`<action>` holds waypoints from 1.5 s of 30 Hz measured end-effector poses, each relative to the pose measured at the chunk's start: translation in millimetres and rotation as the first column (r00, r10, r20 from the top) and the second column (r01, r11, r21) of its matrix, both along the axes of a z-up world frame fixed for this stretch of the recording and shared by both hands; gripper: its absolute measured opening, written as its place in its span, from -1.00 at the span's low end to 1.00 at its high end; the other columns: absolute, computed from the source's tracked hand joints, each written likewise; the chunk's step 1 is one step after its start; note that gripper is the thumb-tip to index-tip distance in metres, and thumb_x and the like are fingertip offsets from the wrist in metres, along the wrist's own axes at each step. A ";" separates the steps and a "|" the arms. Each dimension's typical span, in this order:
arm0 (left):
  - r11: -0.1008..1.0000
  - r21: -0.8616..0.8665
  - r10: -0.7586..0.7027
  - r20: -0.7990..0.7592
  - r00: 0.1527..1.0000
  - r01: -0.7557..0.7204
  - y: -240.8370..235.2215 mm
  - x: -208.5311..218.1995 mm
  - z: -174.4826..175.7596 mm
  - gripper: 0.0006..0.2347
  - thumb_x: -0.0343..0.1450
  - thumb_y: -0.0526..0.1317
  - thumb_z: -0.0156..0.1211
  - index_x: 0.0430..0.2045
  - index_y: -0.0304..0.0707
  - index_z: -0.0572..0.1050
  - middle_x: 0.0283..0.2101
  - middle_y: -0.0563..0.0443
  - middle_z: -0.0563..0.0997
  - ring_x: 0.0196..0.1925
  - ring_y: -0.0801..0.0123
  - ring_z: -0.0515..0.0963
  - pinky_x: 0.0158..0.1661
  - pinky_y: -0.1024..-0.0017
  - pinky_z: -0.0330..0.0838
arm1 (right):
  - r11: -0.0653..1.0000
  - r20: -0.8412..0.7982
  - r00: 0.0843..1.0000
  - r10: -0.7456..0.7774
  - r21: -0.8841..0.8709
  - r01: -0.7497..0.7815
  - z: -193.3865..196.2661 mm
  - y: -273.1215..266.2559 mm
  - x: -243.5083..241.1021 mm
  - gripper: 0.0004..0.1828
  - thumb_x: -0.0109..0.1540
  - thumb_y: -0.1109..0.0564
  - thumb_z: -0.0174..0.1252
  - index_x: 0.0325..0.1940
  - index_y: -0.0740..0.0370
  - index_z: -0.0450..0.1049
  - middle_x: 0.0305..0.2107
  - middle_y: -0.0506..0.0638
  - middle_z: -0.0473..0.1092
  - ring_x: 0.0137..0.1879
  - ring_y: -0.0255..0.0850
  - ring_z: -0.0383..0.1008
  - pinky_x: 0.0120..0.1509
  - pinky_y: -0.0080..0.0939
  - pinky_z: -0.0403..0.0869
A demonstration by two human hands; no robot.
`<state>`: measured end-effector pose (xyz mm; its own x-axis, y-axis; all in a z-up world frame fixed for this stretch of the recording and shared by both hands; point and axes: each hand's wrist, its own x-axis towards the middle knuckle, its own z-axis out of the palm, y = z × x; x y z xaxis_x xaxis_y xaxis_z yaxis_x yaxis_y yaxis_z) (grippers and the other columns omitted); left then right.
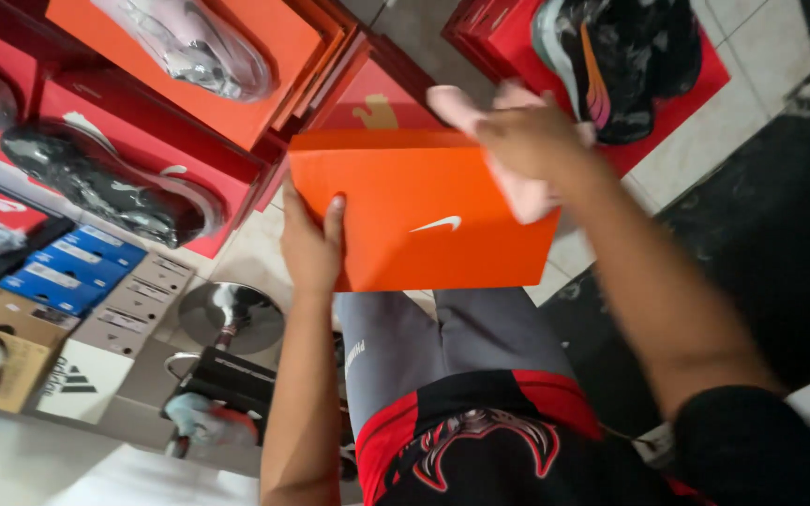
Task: Wipe dust off shoe boxes using a cloth and organize shoes in the storage area.
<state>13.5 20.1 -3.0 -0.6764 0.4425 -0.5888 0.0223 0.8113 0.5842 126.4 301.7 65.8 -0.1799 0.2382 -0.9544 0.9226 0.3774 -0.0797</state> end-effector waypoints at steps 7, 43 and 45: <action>0.913 0.402 0.063 0.014 0.998 -0.063 -13.6 -6.6 -16.5 -0.50 0.62 0.04 -0.33 0.41 -0.31 0.14 0.48 -0.21 0.24 0.54 0.10 0.20 0.45 0.27 0.06 | 0.672 -0.561 0.640 0.525 0.735 0.092 -59.0 -175.3 -4.1 -0.36 0.43 -0.15 -0.28 0.53 0.14 0.25 0.44 0.16 0.16 0.47 0.27 0.17 0.53 0.52 -0.05; 0.963 0.257 -0.029 -0.187 0.982 0.078 -13.7 -6.3 -16.5 -0.56 0.65 0.08 -0.33 0.45 0.11 0.12 0.30 -0.35 0.45 0.32 -0.21 0.45 0.31 -0.09 0.31 | 0.487 -0.580 0.758 0.300 0.776 0.401 -116.7 -244.3 107.1 -0.29 0.14 -0.02 0.20 0.39 0.10 0.39 0.33 0.18 0.29 0.50 0.30 0.12 0.50 0.47 0.05; 0.970 0.242 0.004 -0.170 0.985 0.038 -8.8 -5.2 -14.5 -0.57 0.65 0.07 -0.33 0.45 0.12 0.13 0.28 -0.36 0.47 0.31 -0.20 0.46 0.29 -0.10 0.33 | 0.446 -0.608 0.765 0.212 0.757 0.478 -116.9 -202.2 133.5 -0.31 0.11 0.05 0.23 0.34 0.25 0.42 0.26 0.28 0.34 0.48 0.32 0.15 0.50 0.40 0.08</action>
